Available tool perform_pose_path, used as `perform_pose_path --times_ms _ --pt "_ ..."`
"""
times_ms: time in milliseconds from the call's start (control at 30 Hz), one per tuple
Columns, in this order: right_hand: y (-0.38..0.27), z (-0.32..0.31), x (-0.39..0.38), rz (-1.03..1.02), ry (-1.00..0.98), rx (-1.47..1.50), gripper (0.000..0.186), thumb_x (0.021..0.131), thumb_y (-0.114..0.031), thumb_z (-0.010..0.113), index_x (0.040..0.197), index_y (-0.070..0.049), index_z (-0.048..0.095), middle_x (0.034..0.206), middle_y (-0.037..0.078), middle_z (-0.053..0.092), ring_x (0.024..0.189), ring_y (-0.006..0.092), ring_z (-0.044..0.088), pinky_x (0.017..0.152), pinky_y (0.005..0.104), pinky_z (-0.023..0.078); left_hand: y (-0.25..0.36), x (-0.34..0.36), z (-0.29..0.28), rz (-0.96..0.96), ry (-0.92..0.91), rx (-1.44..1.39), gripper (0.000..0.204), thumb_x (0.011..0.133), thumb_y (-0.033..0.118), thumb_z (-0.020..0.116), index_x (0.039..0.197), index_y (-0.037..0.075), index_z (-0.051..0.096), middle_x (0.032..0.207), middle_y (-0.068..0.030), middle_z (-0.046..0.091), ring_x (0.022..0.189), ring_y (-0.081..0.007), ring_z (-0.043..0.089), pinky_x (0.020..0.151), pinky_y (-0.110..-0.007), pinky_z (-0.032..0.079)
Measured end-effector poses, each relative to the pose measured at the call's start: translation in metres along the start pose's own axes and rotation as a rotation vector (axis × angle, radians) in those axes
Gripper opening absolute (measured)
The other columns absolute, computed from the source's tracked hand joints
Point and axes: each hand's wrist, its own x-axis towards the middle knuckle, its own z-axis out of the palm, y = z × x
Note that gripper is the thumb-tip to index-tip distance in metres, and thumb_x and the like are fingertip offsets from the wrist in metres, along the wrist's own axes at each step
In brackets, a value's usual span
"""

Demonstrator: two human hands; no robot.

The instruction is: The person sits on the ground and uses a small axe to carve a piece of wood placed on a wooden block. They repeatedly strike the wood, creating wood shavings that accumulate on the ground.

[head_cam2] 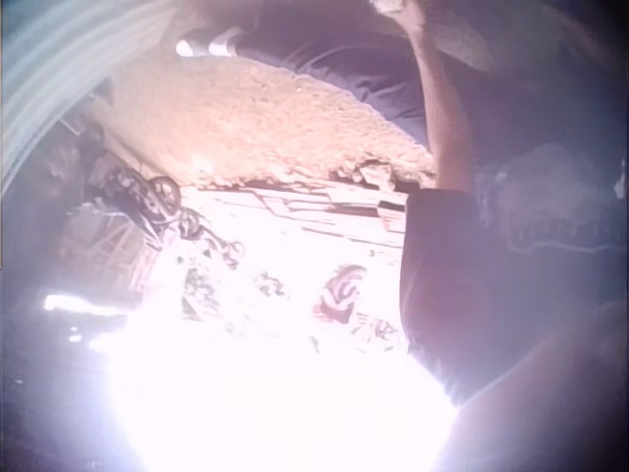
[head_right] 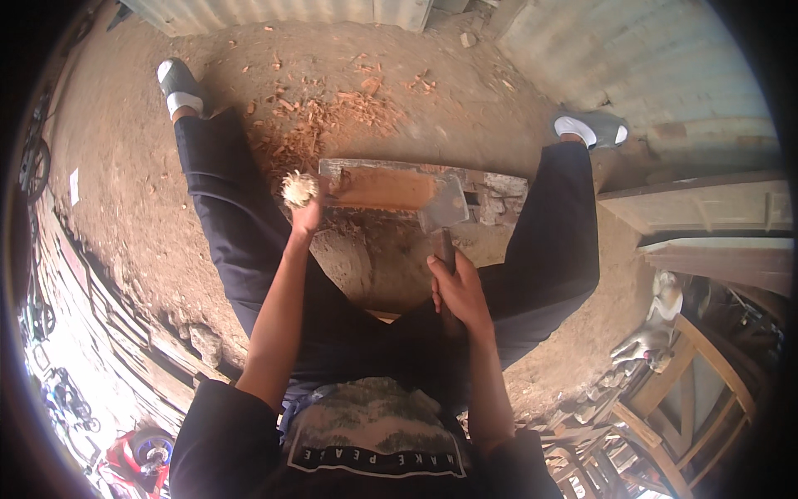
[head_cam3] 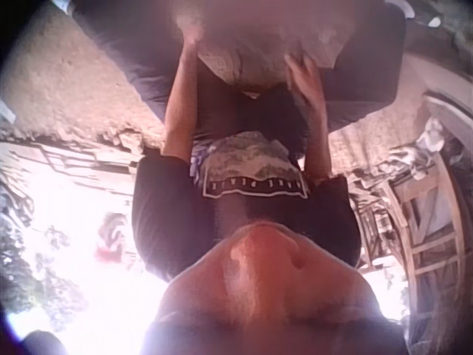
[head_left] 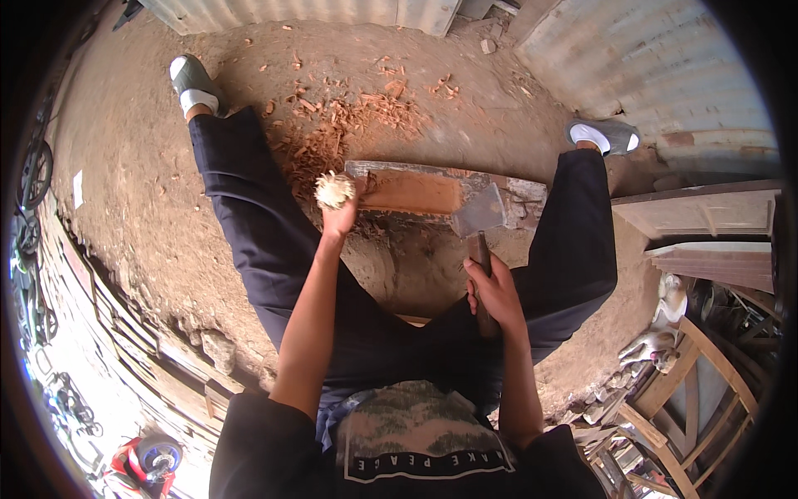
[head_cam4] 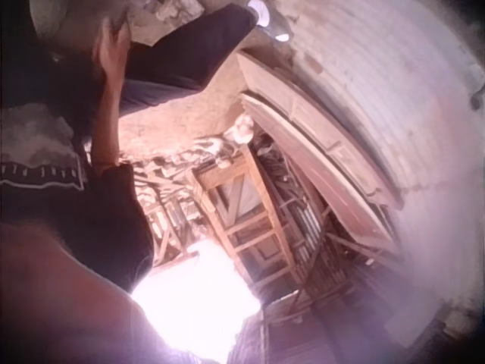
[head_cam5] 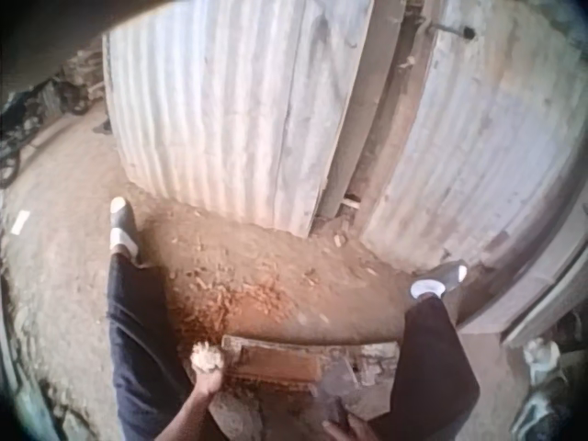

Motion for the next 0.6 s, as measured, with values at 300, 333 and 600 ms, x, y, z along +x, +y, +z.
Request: perform_pose_path --times_ms 300,333,600 --pt "0.046 0.021 0.03 0.078 -0.072 0.039 0.024 0.102 -0.028 0.061 0.104 -0.005 0.055 0.066 0.002 0.055 0.048 0.0124 0.055 0.044 0.03 0.046 0.013 -0.002 0.004 0.035 -0.03 -0.034 0.026 0.097 0.026 0.068 0.097 0.0 0.065 0.089 -0.0073 0.065 0.083 -0.0204 0.058 0.078 -0.039 0.048" --pt "0.052 0.021 0.031 0.091 -0.066 0.031 0.024 0.102 -0.028 0.06 0.105 -0.005 0.055 0.066 0.002 0.055 0.048 0.0126 0.055 0.044 0.0301 0.046 0.019 -0.003 0.009 0.084 0.002 -0.037 0.023 0.097 0.024 0.068 0.089 0.002 0.064 0.079 -0.0032 0.06 0.076 -0.0162 0.054 0.071 -0.038 0.047" --pt "0.056 0.02 0.035 0.083 -0.078 -0.012 0.024 0.103 -0.028 0.058 0.105 -0.004 0.055 0.065 0.002 0.055 0.048 0.0132 0.056 0.044 0.0308 0.047 0.02 0.009 0.019 0.099 0.02 -0.116 0.025 0.097 0.024 0.067 0.087 0.002 0.065 0.075 -0.0012 0.061 0.07 -0.0147 0.054 0.065 -0.036 0.046"
